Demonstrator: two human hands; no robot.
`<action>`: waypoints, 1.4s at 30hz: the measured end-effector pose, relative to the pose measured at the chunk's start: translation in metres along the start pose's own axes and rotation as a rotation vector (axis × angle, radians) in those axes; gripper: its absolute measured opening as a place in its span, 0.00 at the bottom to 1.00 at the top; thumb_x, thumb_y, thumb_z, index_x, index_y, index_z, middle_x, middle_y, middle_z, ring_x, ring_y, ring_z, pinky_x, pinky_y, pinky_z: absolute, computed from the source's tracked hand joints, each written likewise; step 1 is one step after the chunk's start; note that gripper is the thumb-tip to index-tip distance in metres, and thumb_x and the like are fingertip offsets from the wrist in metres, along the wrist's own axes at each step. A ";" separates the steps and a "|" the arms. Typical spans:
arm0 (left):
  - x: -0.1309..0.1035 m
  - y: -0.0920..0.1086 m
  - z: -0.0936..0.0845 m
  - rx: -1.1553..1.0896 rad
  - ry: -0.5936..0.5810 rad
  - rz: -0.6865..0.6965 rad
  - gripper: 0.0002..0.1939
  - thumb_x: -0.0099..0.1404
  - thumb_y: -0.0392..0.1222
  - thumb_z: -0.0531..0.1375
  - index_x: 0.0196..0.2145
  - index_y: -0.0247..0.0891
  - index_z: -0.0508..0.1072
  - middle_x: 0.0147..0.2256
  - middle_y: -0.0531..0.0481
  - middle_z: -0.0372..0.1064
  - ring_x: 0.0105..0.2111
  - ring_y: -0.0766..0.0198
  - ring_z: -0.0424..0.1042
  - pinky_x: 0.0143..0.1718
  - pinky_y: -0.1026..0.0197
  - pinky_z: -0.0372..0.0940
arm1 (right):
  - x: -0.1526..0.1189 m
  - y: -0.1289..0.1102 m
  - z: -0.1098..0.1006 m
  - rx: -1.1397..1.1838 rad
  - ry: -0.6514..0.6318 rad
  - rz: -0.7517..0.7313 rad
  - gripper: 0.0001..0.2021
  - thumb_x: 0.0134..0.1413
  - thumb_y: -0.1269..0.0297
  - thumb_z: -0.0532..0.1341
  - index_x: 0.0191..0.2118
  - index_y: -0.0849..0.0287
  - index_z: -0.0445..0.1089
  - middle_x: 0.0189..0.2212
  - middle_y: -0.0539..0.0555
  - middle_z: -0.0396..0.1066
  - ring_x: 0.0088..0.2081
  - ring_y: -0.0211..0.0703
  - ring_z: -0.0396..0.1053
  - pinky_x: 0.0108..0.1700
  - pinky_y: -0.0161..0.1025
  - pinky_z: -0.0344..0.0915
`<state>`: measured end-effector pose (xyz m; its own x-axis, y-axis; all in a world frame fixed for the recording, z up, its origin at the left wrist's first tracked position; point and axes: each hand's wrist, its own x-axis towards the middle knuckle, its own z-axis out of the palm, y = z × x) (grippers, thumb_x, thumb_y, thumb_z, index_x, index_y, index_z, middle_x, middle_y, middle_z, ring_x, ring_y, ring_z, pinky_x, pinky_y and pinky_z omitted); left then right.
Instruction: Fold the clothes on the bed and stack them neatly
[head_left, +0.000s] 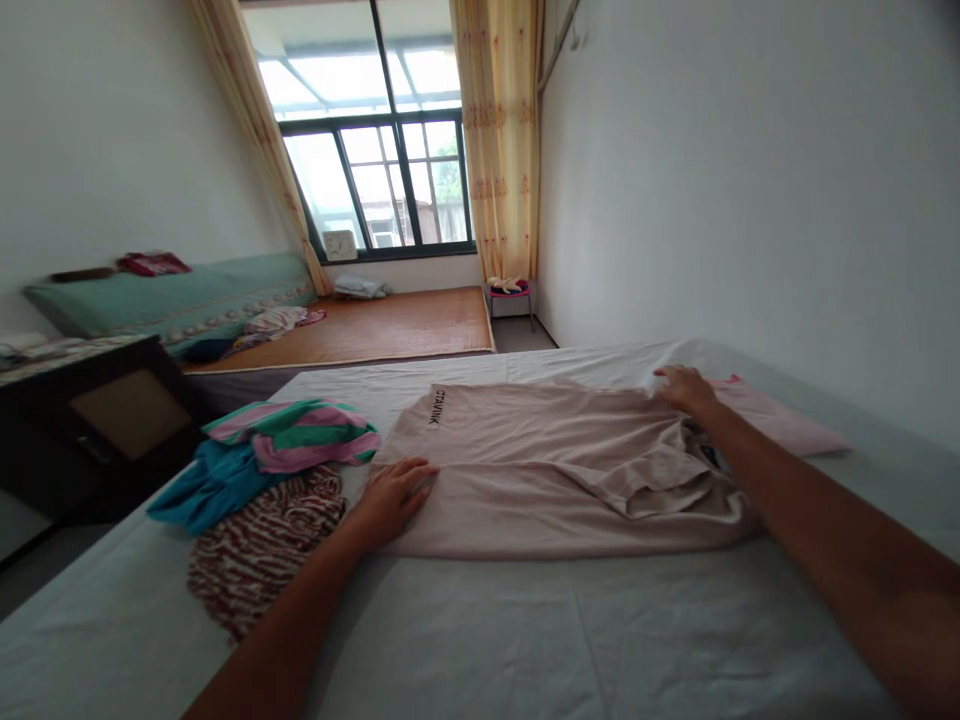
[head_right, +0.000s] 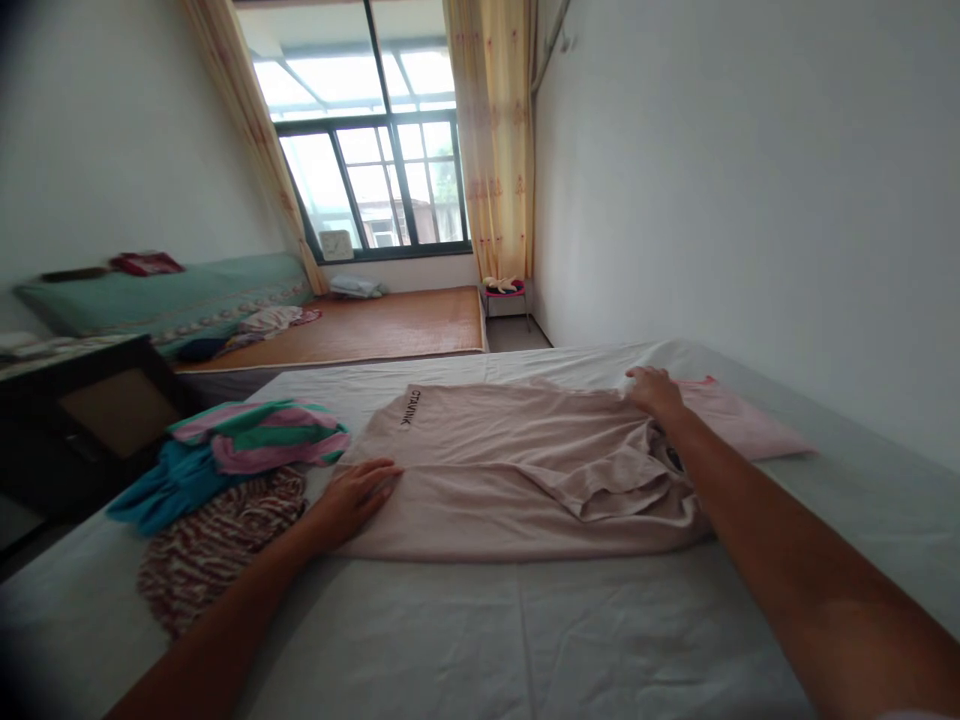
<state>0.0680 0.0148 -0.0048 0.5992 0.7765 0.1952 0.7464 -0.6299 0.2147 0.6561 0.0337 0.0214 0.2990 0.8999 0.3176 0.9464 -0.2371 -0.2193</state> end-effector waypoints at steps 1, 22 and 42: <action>0.000 0.001 -0.001 0.001 -0.004 -0.003 0.21 0.69 0.47 0.50 0.56 0.46 0.69 0.57 0.46 0.65 0.57 0.55 0.64 0.59 0.49 0.58 | 0.008 -0.010 0.006 0.005 -0.032 -0.014 0.23 0.46 0.62 0.60 0.50 0.60 0.73 0.49 0.62 0.73 0.53 0.55 0.67 0.57 0.46 0.59; -0.005 -0.009 -0.003 -0.133 0.202 -0.118 0.17 0.65 0.38 0.51 0.47 0.39 0.75 0.49 0.45 0.72 0.50 0.58 0.70 0.54 0.56 0.63 | -0.058 -0.128 -0.068 0.659 -0.434 -0.575 0.17 0.49 0.48 0.63 0.37 0.58 0.71 0.33 0.53 0.74 0.36 0.45 0.70 0.39 0.38 0.65; 0.057 0.004 -0.011 0.090 0.097 -0.149 0.21 0.68 0.38 0.47 0.56 0.40 0.69 0.55 0.43 0.66 0.54 0.57 0.65 0.57 0.53 0.59 | -0.117 -0.075 -0.033 0.394 -0.046 -0.294 0.17 0.57 0.57 0.55 0.47 0.54 0.74 0.26 0.51 0.75 0.27 0.43 0.71 0.36 0.39 0.65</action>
<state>0.1022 0.0566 0.0174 0.4526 0.8531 0.2596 0.8502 -0.5006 0.1629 0.5544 -0.0661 0.0310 0.0121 0.9254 0.3789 0.8689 0.1778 -0.4620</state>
